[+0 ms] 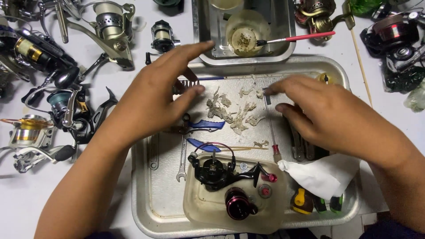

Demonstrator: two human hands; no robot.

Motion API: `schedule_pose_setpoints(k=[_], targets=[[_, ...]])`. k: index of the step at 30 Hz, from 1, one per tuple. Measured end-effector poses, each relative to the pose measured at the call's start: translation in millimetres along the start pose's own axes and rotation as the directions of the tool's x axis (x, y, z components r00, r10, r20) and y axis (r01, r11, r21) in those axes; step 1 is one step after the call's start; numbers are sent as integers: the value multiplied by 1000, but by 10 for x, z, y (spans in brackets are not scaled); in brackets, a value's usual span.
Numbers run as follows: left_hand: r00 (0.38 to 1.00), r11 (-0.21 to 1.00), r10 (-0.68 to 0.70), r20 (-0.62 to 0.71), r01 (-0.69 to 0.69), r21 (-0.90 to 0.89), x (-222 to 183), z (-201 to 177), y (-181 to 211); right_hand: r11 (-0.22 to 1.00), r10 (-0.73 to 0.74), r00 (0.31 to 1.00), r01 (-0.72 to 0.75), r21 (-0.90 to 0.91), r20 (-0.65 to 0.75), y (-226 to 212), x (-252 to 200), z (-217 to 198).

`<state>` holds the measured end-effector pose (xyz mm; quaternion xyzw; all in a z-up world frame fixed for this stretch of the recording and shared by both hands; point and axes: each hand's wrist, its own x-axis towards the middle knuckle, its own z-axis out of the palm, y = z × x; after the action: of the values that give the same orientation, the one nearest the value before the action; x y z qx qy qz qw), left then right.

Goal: Cleaning and servicing internal components of fishing reels, specifically bearings and gears, using a cloth and small tools.

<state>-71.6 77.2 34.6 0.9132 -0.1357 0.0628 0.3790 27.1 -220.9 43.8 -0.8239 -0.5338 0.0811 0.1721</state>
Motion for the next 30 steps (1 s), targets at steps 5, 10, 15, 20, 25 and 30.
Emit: schedule_pose_setpoints(k=[5, 10, 15, 20, 25, 30], targets=[[998, 1000, 7, -67, -7, -3, 44, 15, -74, 991, 8, 998, -16, -135, -60, 233, 177, -76], [960, 991, 134, -246, -131, 31, 273, -91, -102, 992, 55, 959, -83, -92, -279, 367, 285, -292], [898, 962, 264, -353, -221, 158, 812, -164, -491, 974, -21, 947, -52, -219, -320, 633, 404, -403], [960, 967, 39, -277, 33, 251, 1392, -152, -825, 968, 125, 975, -161, -195, -183, 735, 607, -372], [983, 859, -128, -130, 176, 481, 1769, 30, -1091, 869, 470, 878, -444, -217, 85, 676, 652, -308], [980, 769, -49, -195, 162, 618, 1975, 177, -1491, 905, 378, 926, -371, -207, -8, 1007, 561, -50]])
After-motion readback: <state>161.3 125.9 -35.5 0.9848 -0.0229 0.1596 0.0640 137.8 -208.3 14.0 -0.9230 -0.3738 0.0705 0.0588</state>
